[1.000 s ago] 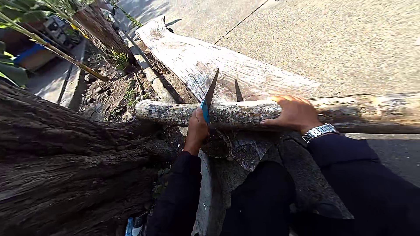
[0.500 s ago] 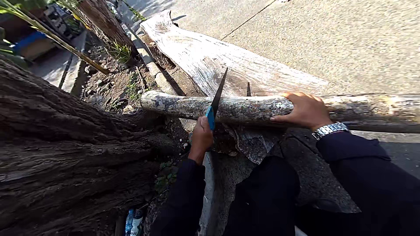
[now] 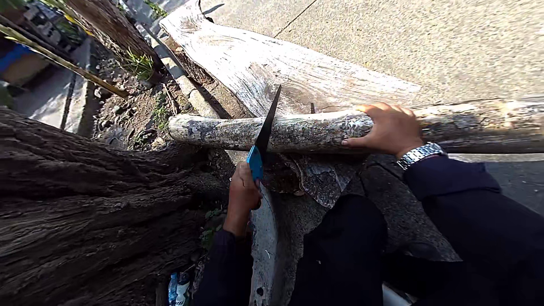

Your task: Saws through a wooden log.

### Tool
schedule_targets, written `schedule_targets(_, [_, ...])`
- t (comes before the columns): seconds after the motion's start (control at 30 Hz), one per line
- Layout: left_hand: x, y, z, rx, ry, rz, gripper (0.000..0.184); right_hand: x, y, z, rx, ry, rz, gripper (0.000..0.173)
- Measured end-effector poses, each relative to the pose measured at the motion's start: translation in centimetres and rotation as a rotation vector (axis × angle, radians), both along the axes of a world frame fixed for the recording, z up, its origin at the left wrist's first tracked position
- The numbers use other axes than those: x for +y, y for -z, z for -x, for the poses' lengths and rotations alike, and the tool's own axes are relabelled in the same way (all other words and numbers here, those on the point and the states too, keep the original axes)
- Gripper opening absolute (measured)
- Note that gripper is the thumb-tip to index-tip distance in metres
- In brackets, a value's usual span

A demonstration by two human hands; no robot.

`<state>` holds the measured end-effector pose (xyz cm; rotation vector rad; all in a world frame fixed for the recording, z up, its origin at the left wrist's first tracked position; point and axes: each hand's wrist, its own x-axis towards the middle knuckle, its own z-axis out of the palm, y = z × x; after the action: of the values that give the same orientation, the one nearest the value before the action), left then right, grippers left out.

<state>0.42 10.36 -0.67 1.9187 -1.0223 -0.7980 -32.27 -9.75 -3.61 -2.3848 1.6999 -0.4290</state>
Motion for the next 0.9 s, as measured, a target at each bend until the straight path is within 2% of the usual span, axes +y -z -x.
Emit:
schedule_targets(0.07, [-6.3, 0.3, 0.3, 0.057, 0.022, 0.011, 0.067, 1.0, 0.3, -0.1, -0.012, -0.005, 0.031, 0.106])
schedule_targets(0.13, [-7.9, -0.2, 0.8, 0.154, 0.020, 0.013, 0.068, 0.8, 0.2, 0.3, -0.005, -0.009, 0.031, 0.107])
schedule_targets(0.23, [-1.6, -0.2, 0.3, 0.192, 0.016, 0.010, 0.066, 0.0, -0.1, 0.5, 0.005, -0.016, -0.033, 0.105])
schedule_targets(0.33, [8.1, 0.1, 0.0, 0.134, 0.047, 0.091, 0.065, -1.1, -0.6, 0.2, 0.005, -0.009, -0.077, 0.103])
schedule_targets(0.4, [11.7, -0.4, 0.5, 0.071, 0.045, 0.089, 0.070, -1.1, -0.5, 0.1, -0.002, -0.016, -0.046, 0.101])
schedule_targets(0.47, [9.7, -1.1, 0.5, -0.001, 0.035, 0.049, 0.068, -0.4, -0.1, 0.2, -0.015, -0.021, 0.012, 0.100])
schedule_targets(0.53, [3.7, -1.1, -0.1, -0.001, 0.028, -0.005, 0.064, 0.6, 0.1, 0.3, -0.027, -0.027, 0.048, 0.100])
schedule_targets(0.63, [-3.6, -0.6, 0.1, 0.048, 0.033, -0.038, 0.072, 1.1, 0.0, 0.2, -0.023, -0.024, 0.005, 0.103])
schedule_targets(0.7, [-4.1, -0.3, 0.6, 0.110, 0.047, -0.012, 0.069, 0.3, -0.6, 0.4, -0.003, -0.007, -0.068, 0.102])
schedule_targets(0.77, [-0.4, -0.1, 0.3, 0.135, 0.025, 0.018, 0.068, -0.5, -1.2, 0.0, 0.012, -0.001, -0.135, 0.102])
schedule_targets(0.9, [11.6, -0.7, 1.3, 0.085, 0.024, 0.077, 0.067, -2.5, -1.6, -0.2, 0.015, 0.030, -0.194, 0.101])
